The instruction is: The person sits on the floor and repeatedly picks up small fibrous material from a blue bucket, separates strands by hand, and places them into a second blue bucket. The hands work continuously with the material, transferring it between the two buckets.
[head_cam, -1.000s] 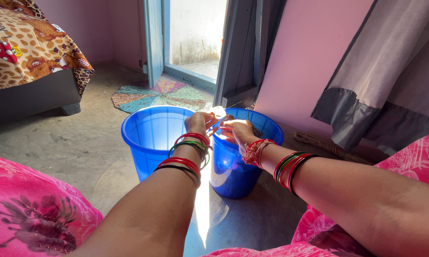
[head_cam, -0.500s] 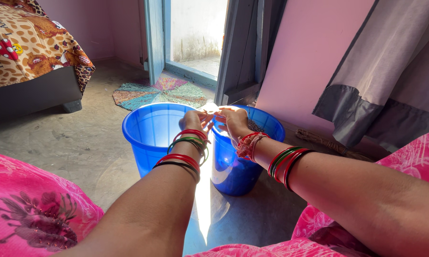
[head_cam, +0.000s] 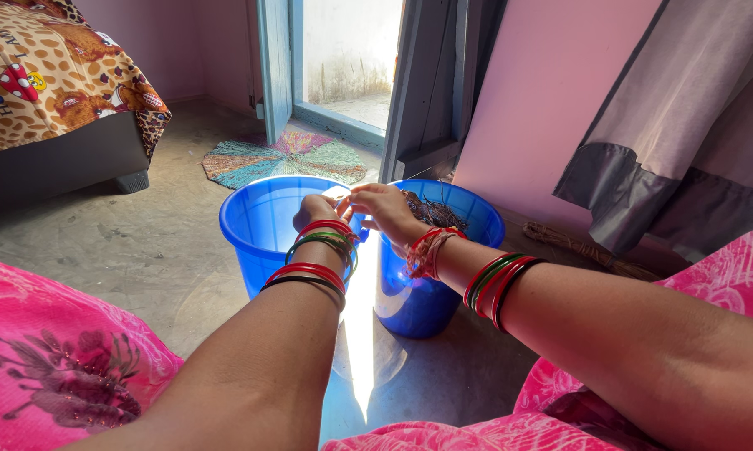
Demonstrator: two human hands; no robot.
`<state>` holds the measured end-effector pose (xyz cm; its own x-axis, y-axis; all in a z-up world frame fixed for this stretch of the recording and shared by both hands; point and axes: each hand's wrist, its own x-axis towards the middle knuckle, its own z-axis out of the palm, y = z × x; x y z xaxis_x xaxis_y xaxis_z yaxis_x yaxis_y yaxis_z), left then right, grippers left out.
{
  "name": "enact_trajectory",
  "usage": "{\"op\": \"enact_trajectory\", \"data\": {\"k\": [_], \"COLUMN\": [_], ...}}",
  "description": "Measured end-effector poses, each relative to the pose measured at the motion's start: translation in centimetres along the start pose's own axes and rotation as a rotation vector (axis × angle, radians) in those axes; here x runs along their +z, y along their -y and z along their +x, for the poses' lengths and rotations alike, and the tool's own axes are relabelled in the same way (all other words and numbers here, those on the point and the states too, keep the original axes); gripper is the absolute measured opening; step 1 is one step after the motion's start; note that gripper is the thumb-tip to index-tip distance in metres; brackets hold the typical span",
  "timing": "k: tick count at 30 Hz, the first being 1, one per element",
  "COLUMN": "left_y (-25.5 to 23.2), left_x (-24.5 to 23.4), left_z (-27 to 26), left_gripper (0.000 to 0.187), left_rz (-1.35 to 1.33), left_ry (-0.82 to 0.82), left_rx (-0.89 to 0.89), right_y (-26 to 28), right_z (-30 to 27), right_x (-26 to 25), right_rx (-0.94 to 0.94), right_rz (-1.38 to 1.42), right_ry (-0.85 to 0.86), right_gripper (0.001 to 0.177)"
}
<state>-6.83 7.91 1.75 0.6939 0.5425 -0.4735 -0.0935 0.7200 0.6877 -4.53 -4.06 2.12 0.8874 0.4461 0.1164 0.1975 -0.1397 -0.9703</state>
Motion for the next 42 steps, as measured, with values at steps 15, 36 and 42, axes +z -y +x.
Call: {"op": "enact_trajectory", "data": {"k": [15,36,42], "left_y": [-1.3,-0.8,2.6], "left_x": [-0.9,0.9,3.9], "left_z": [0.3,-0.8,2.6], "left_gripper": [0.034,0.04,0.068], "left_rz": [0.06,0.347,0.443], "left_ry": [-0.119,-0.034,0.045], "left_rx": [0.019,0.076,0.429], "right_y": [0.4,-1.2,-1.5], "right_z": [-2.4,-1.9,-1.5], "right_x": [1.6,0.1,-0.7], "right_rx": [-0.177,-0.249,-0.09], "right_rz": [-0.349,-0.599,-0.436], "right_ry": [0.165,-0.064,-0.016], "right_gripper": [0.056,0.05,0.058]}}
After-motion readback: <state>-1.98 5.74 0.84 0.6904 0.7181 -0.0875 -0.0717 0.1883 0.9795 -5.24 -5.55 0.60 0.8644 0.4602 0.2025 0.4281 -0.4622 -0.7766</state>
